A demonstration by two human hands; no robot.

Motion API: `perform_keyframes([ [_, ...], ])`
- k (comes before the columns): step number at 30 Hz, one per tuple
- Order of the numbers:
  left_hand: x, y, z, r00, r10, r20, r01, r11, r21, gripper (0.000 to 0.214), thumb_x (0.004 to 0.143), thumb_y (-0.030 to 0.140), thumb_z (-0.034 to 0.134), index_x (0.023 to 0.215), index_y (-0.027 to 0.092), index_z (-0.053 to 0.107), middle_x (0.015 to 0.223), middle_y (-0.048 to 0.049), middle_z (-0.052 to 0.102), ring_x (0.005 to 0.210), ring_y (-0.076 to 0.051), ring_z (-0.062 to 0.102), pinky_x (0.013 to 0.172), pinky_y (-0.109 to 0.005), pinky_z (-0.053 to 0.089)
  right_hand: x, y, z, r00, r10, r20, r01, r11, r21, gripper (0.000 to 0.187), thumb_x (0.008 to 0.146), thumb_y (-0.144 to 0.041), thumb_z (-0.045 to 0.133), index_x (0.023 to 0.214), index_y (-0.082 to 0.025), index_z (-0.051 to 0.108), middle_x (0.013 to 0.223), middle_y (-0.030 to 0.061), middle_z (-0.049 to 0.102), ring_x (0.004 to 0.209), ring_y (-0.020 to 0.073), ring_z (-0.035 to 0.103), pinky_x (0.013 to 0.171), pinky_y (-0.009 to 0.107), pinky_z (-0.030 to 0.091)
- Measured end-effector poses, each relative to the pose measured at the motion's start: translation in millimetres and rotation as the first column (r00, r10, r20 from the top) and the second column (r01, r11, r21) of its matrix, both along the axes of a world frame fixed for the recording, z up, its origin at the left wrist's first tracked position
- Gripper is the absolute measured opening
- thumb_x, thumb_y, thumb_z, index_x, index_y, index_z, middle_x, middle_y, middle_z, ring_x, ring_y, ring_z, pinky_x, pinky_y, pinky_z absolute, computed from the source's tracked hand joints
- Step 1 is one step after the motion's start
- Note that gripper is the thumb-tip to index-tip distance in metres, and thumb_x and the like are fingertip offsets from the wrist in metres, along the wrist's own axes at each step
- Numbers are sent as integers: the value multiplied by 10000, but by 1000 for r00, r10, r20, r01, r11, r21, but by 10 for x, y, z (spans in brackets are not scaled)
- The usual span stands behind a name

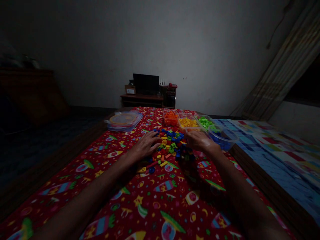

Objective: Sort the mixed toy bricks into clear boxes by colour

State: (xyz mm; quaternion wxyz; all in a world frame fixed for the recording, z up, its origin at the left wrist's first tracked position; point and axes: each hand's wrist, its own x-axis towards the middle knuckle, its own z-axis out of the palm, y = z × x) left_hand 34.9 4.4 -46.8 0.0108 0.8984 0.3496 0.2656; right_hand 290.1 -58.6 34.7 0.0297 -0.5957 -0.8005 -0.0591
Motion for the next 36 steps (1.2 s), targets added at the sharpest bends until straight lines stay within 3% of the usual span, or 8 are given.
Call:
perform_keyframes([
  [3,24,-35,35,999,2,39,-2,1000,24,350,897,365,415,1113,176,614,1315,-123,502,1248,-260,421,1057,-452,339,-156,-72,-87,988,-35,151,46,996,-75,262,788,-101,500,986,-172,656,998,128,657,867,216,600,656,280,385],
  [6,186,-207,47,994,-109,25,107,991,74,330,908,309,408,1155,178,583,1304,-121,510,1250,-245,419,1057,-442,343,-262,-58,-213,983,-4,183,21,996,-91,307,827,-86,423,1030,-157,642,1023,144,651,910,232,604,676,289,395],
  [10,468,-546,14,955,-255,-152,270,959,90,278,888,288,457,1122,217,589,1288,-96,518,1266,-243,394,1091,-469,274,-233,85,-363,993,71,98,-64,996,-67,292,849,-136,433,1065,-150,628,1032,136,647,919,201,599,715,256,392],
  [14,574,-700,-22,941,-220,-256,249,964,88,190,873,295,492,964,206,633,1225,-89,543,1263,-257,380,1076,-460,283,-134,221,-353,988,117,-104,-125,989,-73,294,807,-117,458,1005,-163,670,940,92,678,834,163,599,684,218,384],
  [23,481,-537,2,951,-199,-235,231,966,118,171,873,249,480,843,173,630,1007,-73,611,976,-196,543,963,-380,381,37,268,-249,920,140,-365,-162,986,-31,197,747,-134,534,870,-113,686,690,31,609,603,108,480,565,209,326],
  [28,374,-454,182,983,-180,-41,179,983,-26,273,913,286,396,909,170,642,935,-64,648,870,-161,591,820,-278,460,13,181,-160,939,127,-318,-145,989,-33,366,692,-41,535,1020,-151,655,879,63,647,768,147,545,653,215,376],
  [31,136,-221,278,989,-64,130,71,996,-48,287,887,343,423,938,177,652,987,-70,664,914,-182,607,845,-296,461,-33,166,-150,952,136,-275,-143,990,-4,325,742,-101,542,1048,-151,638,922,80,649,798,156,558,672,221,382],
  [36,-598,277,245,974,193,116,-183,979,-92,287,791,348,468,910,189,675,993,-76,678,941,-230,609,906,-362,439,-94,248,-467,971,187,-151,-170,979,114,295,838,-165,482,1107,-143,601,970,107,645,869,175,571,757,256,391],
])
